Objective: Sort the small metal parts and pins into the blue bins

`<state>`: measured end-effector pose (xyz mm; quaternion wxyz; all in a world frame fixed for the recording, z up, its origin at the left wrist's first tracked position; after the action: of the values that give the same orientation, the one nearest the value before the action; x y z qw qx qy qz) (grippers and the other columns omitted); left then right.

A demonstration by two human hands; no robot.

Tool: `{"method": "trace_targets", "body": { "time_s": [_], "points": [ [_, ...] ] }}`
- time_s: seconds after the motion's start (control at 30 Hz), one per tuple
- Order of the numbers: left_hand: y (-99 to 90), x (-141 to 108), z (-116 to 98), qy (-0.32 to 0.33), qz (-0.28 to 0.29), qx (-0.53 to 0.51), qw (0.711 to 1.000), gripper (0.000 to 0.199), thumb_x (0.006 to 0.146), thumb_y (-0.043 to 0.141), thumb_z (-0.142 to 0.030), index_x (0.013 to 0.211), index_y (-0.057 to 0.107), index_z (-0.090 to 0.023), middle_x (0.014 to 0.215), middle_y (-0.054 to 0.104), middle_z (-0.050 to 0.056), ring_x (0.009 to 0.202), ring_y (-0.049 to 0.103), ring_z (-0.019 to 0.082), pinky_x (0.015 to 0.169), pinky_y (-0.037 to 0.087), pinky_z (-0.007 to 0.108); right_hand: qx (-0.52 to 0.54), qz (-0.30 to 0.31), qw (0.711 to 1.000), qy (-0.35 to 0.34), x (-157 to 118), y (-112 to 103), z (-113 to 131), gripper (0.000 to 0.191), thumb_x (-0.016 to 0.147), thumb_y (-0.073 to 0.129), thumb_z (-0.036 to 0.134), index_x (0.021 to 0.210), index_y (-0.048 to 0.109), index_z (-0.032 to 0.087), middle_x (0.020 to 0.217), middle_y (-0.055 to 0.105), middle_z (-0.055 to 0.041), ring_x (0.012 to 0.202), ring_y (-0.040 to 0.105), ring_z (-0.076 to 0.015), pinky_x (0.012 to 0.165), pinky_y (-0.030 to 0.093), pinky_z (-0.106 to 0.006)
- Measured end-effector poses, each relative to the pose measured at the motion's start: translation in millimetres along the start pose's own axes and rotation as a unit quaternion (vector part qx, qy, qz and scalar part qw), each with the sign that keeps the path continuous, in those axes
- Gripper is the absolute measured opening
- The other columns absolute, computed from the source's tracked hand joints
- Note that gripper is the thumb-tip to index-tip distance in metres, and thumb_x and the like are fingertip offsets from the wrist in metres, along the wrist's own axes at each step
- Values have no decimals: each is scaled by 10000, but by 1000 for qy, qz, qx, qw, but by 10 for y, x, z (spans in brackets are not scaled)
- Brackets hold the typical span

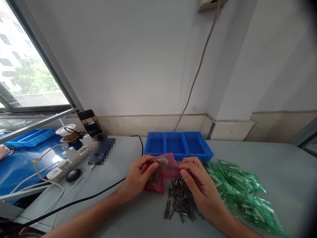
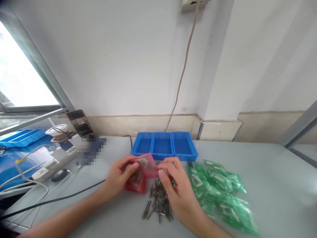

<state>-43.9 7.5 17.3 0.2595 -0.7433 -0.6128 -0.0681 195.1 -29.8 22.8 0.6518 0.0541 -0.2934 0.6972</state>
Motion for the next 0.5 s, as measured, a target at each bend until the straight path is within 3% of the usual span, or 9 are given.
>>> {"method": "trace_targets", "body": {
  "time_s": [0.13,0.27,0.4,0.5],
  "points": [
    [19,38,140,-91,-1,-77,993,368,1019,684,-529,1008,705,-162,934,739,56,834,675,184,761,544,275,4,32,999,36,-22,25,4,205,1107,510,398,1080,671,274,1027,665,-54,835,627,-211,727,522,-320],
    [34,62,177,-107,9,-105,989,462,996,702,-561,1246,659,-175,1010,737,72,891,689,200,793,556,293,-1,50,997,60,-60,35,-33,186,1096,531,407,1152,654,279,938,686,-20,731,615,-189,628,498,-286],
    [37,58,148,-95,11,-65,993,521,1011,698,-525,1399,572,-201,789,625,-24,715,610,141,682,498,235,-12,60,998,11,-47,27,-39,210,1098,533,382,1210,690,298,1104,745,-43,886,690,-209,777,556,-303],
    [32,39,113,-62,13,-34,997,371,1043,649,-512,1238,645,-196,875,658,7,770,610,149,714,502,244,-6,81,996,-20,-17,30,-8,240,1111,511,346,1195,734,312,1201,757,-44,1121,702,-237,990,543,-340]
  ]
}}
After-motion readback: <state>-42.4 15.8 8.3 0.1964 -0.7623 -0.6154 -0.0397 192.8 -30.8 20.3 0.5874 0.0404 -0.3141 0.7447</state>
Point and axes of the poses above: each hand's wrist, its own x-axis towards the middle knuckle, its own y-axis out of the palm, z = x × y, the point moved 2 cm from there along x, towards the middle knuckle
